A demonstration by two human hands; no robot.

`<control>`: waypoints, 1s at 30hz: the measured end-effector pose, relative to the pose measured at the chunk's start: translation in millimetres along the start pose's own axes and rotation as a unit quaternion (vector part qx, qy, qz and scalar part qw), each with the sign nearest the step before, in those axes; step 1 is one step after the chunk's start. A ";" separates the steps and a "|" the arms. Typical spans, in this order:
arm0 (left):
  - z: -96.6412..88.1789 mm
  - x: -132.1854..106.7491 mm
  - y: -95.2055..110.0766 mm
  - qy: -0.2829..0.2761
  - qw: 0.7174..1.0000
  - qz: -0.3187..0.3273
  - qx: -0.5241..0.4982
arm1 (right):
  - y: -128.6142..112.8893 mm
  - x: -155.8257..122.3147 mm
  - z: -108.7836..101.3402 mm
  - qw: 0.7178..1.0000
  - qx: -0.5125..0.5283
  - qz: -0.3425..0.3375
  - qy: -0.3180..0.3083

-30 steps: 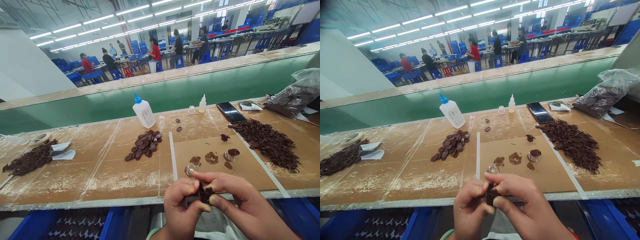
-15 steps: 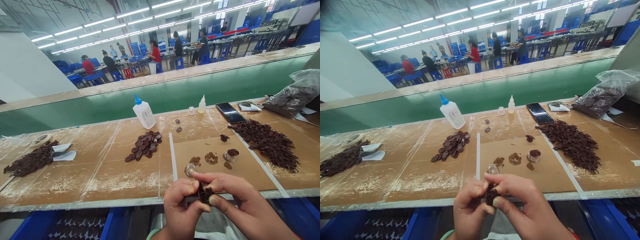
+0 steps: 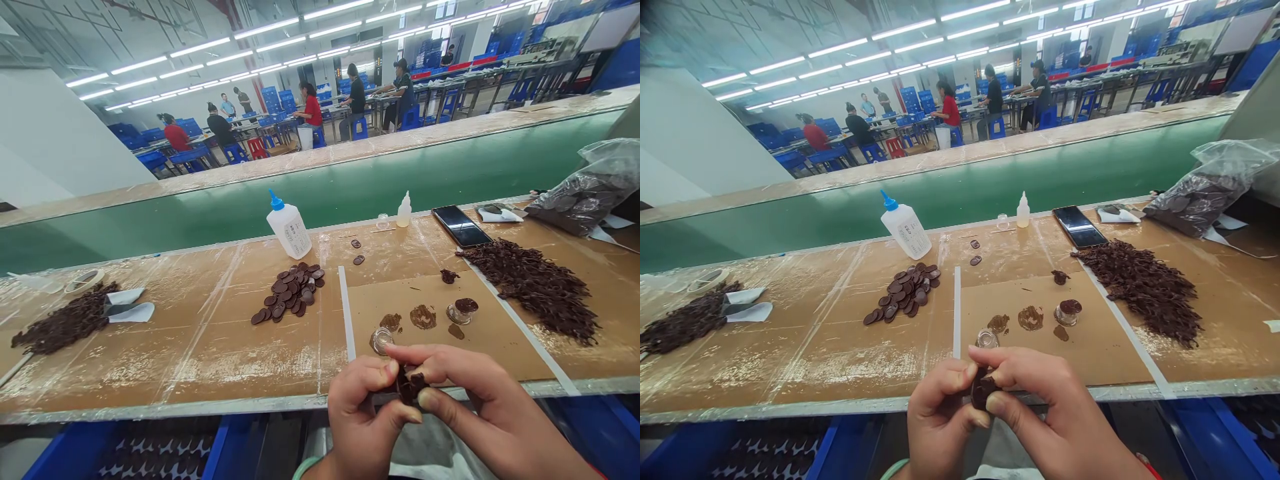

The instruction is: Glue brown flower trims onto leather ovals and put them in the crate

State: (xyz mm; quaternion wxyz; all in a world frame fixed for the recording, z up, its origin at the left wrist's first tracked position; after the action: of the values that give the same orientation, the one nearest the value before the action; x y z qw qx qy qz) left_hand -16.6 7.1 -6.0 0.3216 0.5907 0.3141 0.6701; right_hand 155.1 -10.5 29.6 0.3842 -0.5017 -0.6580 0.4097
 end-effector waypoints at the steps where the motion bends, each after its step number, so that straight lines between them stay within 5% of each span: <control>1: -0.2 -0.2 -0.4 0.000 1.000 -0.002 -0.001 | -0.5 -0.3 0.9 1.000 0.004 0.004 -0.001; 8: -1.4 -4.1 -4.3 -0.010 1.000 -0.015 -0.019 | 3.8 -1.8 5.7 0.999 0.036 0.013 0.039; 19: -1.8 -5.3 -3.8 -0.015 0.998 -0.050 -0.047 | 4.5 -0.3 3.1 0.999 0.036 0.018 0.002; 25: 0.3 -4.4 -11.2 0.017 0.980 -0.169 -0.106 | 12.4 7.8 9.1 0.982 0.159 0.102 0.019; 30: 0.9 -0.2 -12.3 -0.028 0.953 -0.264 -0.143 | 8.4 12.6 9.3 0.977 0.181 0.109 0.030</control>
State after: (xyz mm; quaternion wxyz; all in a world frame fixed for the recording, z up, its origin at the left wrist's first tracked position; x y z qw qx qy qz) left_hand -15.0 14.3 -15.9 0.5770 0.4529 0.3509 0.5821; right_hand 146.9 1.7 19.5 0.4413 -0.5047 -0.5022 0.5461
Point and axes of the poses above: each hand's wrist, its own x-axis towards the middle knuckle, its own z-axis out of the palm, y = z × x, the point moved 2 cm from there along x, towards the middle knuckle, and after that the axes turned 3 degrees about z, right-handed, at the moved point
